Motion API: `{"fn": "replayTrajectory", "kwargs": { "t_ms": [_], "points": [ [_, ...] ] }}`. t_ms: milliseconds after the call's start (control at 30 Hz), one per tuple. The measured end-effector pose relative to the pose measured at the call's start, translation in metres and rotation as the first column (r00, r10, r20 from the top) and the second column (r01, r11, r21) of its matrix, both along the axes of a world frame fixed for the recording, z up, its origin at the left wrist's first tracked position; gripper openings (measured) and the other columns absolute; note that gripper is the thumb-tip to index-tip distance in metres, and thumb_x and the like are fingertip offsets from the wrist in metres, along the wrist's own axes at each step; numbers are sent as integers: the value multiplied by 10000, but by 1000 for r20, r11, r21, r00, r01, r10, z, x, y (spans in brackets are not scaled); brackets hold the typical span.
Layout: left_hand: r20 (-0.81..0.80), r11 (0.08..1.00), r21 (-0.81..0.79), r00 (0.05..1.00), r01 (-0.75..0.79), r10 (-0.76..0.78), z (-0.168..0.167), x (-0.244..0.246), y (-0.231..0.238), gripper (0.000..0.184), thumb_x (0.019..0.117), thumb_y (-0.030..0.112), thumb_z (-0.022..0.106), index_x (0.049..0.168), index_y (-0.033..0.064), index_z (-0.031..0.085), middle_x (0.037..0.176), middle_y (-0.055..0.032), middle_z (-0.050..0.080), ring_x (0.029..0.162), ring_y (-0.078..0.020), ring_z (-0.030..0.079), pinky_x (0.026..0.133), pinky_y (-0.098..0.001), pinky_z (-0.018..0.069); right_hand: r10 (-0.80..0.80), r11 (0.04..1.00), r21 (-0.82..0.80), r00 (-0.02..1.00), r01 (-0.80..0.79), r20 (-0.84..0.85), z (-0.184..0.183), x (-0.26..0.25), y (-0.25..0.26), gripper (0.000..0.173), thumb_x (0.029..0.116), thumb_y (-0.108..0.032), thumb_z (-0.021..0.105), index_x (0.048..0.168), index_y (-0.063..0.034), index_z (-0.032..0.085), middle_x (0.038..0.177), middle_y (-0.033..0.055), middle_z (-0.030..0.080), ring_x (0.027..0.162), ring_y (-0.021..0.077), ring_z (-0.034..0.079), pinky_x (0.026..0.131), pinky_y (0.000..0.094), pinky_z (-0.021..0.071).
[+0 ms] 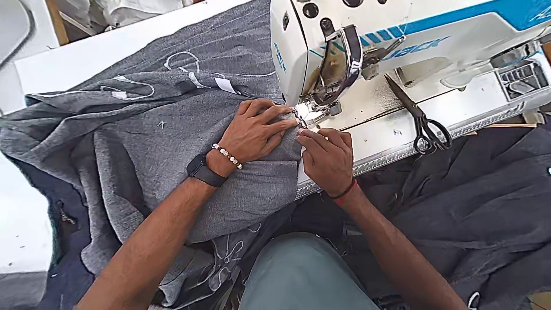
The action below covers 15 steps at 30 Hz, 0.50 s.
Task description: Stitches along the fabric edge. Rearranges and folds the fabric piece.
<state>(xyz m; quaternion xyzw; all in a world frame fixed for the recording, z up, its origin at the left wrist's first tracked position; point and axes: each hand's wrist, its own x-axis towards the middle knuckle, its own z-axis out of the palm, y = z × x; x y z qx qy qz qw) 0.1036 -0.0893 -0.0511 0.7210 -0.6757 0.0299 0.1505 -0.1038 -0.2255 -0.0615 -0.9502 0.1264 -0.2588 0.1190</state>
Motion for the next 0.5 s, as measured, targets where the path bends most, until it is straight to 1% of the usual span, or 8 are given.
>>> {"fn": "replayTrajectory", "kwargs": {
  "t_ms": [100,167,233,300,333,400,467,500],
  "points": [
    [-12,998,-18,998,-68,68,1,-13,-5,379,1037,358,466,1360,387,662,1421,12,617,1342,-267,499,1106,-493,331,-81,996,-33,996,82,42,1,0,2,231,963,-148,584,1032,-204,797,1179,-69,761,973,189,655,813,418,434],
    [-61,991,-3,989,-132,131,2,-26,-6,372,1029,373,479,1341,356,681,1435,-19,604,1361,-286,485,1105,-522,335,-120,993,-16,991,121,61,1,1,1,224,958,-155,584,1006,-197,799,1137,-58,772,928,200,653,787,423,429],
    [-94,977,57,973,-204,209,4,-44,-5,437,1018,497,469,1386,351,655,1525,-27,527,1435,-287,418,1145,-533,312,-179,983,57,983,176,51,2,1,-1,211,953,-210,582,1012,-155,777,1063,7,763,930,245,656,774,446,466],
    [-70,956,116,958,-269,278,5,-63,-5,593,971,636,476,1460,322,590,1606,-37,433,1492,-292,351,1192,-540,278,-284,947,138,956,291,-68,5,2,-4,277,964,-357,612,1033,-119,737,1012,87,680,937,296,628,785,476,489],
    [-38,942,137,949,-306,314,4,-70,-6,676,945,693,471,1503,317,542,1638,-34,387,1512,-293,321,1211,-540,257,-310,930,165,942,328,-126,8,7,-6,308,961,-407,628,985,-117,728,1004,108,654,945,314,616,793,490,481],
    [19,922,140,932,-361,362,-1,-81,-4,801,904,760,455,1552,290,476,1664,-36,347,1529,-295,299,1233,-548,219,-286,919,224,939,325,-188,17,19,-3,270,911,-351,657,827,-96,686,955,133,636,930,341,607,764,511,470],
    [8,918,121,925,-377,379,-3,-82,-2,866,872,772,495,1549,232,478,1647,-19,377,1514,-277,326,1226,-537,236,-219,921,272,949,278,-226,33,30,2,239,878,-282,691,790,-63,661,926,160,628,942,372,608,764,532,486],
    [-22,923,96,926,-373,376,-2,-79,-2,829,880,738,530,1526,218,509,1622,-4,416,1493,-266,358,1208,-523,267,-204,915,299,950,271,-236,41,34,3,233,866,-273,712,789,-57,669,913,162,635,940,370,614,758,529,494]
  ]
}}
